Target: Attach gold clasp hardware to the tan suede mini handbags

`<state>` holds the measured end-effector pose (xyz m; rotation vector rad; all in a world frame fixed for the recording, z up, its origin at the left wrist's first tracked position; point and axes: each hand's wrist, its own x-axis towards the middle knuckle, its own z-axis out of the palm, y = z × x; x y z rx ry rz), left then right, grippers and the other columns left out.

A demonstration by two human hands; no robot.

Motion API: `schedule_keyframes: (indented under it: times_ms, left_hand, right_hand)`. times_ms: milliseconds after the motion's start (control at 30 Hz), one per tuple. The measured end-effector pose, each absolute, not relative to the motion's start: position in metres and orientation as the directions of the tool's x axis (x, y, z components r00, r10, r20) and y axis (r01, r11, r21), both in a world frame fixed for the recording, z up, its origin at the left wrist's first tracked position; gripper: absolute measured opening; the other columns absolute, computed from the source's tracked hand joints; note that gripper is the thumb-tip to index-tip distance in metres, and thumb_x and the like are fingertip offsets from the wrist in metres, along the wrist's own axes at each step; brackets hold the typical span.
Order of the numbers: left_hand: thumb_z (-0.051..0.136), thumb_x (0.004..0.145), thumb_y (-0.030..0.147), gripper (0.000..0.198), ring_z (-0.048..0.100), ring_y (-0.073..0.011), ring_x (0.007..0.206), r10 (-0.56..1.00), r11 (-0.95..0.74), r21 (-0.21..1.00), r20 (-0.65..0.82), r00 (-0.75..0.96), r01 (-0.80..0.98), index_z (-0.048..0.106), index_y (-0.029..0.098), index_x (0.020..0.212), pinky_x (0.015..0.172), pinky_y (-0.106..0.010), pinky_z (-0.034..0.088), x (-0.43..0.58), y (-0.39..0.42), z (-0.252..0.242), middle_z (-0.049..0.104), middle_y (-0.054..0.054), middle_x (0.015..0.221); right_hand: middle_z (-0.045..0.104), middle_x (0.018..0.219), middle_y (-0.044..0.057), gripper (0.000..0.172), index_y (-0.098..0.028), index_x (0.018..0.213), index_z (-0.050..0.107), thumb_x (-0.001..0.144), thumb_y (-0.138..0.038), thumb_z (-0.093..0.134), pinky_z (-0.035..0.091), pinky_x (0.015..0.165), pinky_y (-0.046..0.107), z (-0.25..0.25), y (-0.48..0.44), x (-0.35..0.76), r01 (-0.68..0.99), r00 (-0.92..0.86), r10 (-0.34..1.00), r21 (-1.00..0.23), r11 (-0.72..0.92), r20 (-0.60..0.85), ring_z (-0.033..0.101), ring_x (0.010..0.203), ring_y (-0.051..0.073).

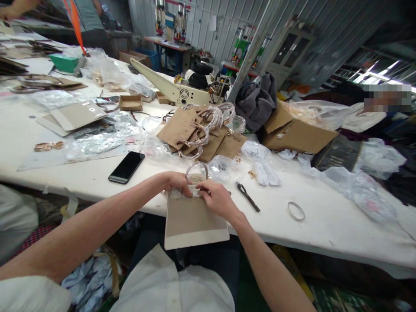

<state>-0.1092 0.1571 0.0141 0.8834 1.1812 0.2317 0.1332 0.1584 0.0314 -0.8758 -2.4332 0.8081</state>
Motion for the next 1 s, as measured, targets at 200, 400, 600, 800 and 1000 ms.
schedule_keyframes:
  times_ms: [200, 400, 600, 800, 1000]
  left_hand:
    - [0.095, 0.056, 0.021, 0.058, 0.078, -0.0289, 0.077, 0.597, 0.64, 0.72, -0.685, 0.417, 0.267, 0.077, 0.018, 0.11, 0.058, -0.03, 0.065, -0.109, 0.157, 0.015, 0.081, -0.009, 0.094]
    - [0.094, 0.057, 0.021, 0.057, 0.078, -0.0294, 0.081, 0.587, 0.639, 0.721, -0.683, 0.435, 0.27, 0.077, 0.019, 0.111, 0.063, -0.031, 0.067, -0.11, 0.157, 0.016, 0.081, -0.007, 0.092]
    - [0.093, 0.057, 0.02, 0.052, 0.078, -0.0284, 0.077, 0.59, 0.649, 0.715, -0.689, 0.422, 0.26, 0.076, 0.018, 0.106, 0.062, -0.031, 0.066, -0.108, 0.155, 0.022, 0.08, -0.007, 0.09]
    - [0.089, 0.059, 0.017, 0.046, 0.077, -0.0268, 0.078, 0.605, 0.649, 0.729, -0.668, 0.433, 0.217, 0.076, 0.018, 0.102, 0.063, -0.029, 0.065, -0.106, 0.152, 0.025, 0.08, -0.006, 0.09]
    - [0.091, 0.056, 0.018, 0.048, 0.076, -0.027, 0.075, 0.613, 0.65, 0.722, -0.683, 0.397, 0.238, 0.076, 0.016, 0.102, 0.06, -0.029, 0.064, -0.107, 0.151, 0.022, 0.079, -0.007, 0.087]
  right_hand:
    - [0.081, 0.109, 0.004, 0.024, -0.025, 0.104, 0.079, 0.097, -0.005, 0.067, 0.054, 0.091, 0.034, 0.031, 0.155, 0.133, 0.419, -0.707, 0.673, -0.638, 0.646, 0.217, 0.073, 0.101, 0.023]
    - [0.08, 0.105, 0.004, 0.025, -0.025, 0.101, 0.081, 0.097, -0.005, 0.066, 0.054, 0.089, 0.034, 0.031, 0.156, 0.13, 0.441, -0.7, 0.682, -0.623, 0.647, 0.213, 0.073, 0.099, 0.023]
    - [0.077, 0.103, 0.005, 0.025, -0.026, 0.099, 0.082, 0.097, -0.007, 0.066, 0.054, 0.089, 0.035, 0.027, 0.156, 0.131, 0.468, -0.692, 0.693, -0.604, 0.646, 0.205, 0.072, 0.096, 0.023]
    - [0.074, 0.106, 0.007, 0.023, -0.024, 0.102, 0.081, 0.102, -0.011, 0.063, 0.054, 0.087, 0.035, 0.024, 0.145, 0.132, 0.475, -0.663, 0.706, -0.589, 0.654, 0.251, 0.07, 0.097, 0.023]
    - [0.076, 0.102, 0.008, 0.022, -0.021, 0.1, 0.082, 0.101, -0.007, 0.064, 0.054, 0.088, 0.036, 0.025, 0.146, 0.131, 0.428, -0.663, 0.706, -0.647, 0.631, 0.251, 0.071, 0.095, 0.023]
